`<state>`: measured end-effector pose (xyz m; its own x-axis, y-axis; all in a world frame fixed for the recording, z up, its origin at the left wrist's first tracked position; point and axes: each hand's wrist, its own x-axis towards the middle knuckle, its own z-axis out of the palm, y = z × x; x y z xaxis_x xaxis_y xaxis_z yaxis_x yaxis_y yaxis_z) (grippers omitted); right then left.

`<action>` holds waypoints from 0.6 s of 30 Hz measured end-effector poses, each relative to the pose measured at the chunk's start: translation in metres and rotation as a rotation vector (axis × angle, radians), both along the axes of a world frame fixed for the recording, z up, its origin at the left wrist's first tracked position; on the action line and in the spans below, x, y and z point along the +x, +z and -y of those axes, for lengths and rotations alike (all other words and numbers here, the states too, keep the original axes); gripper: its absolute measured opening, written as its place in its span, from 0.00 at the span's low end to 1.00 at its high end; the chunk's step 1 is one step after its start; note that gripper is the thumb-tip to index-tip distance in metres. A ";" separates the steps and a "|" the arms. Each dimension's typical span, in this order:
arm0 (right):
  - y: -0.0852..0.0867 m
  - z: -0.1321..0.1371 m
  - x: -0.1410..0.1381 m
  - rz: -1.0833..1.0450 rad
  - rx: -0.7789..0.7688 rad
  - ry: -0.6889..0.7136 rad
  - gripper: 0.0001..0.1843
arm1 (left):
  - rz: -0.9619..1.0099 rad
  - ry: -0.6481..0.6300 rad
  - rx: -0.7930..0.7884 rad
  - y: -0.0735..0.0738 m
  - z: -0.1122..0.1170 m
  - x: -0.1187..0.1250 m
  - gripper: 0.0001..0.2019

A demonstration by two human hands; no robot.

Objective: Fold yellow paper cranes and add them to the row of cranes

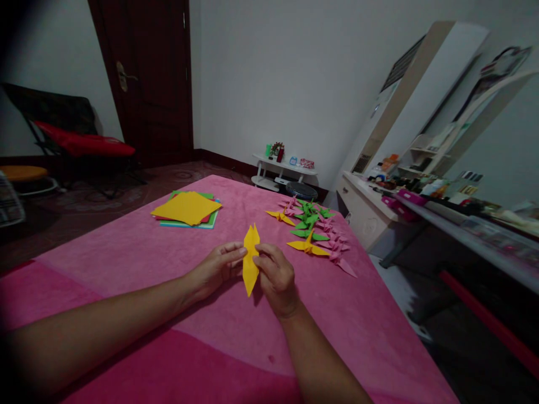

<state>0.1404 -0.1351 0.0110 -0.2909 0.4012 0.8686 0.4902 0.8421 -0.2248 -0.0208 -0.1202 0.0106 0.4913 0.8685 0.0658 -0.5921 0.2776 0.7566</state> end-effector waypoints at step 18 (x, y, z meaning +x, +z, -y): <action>-0.005 -0.004 -0.022 -0.714 -0.724 0.038 0.15 | -0.296 0.204 0.215 -0.001 0.003 0.000 0.15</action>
<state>0.1182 -0.1313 0.0055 0.1772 0.9009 0.3962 0.0175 0.3996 -0.9165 -0.0212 -0.1227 0.0101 0.3353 0.9319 0.1386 -0.3671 -0.0063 0.9301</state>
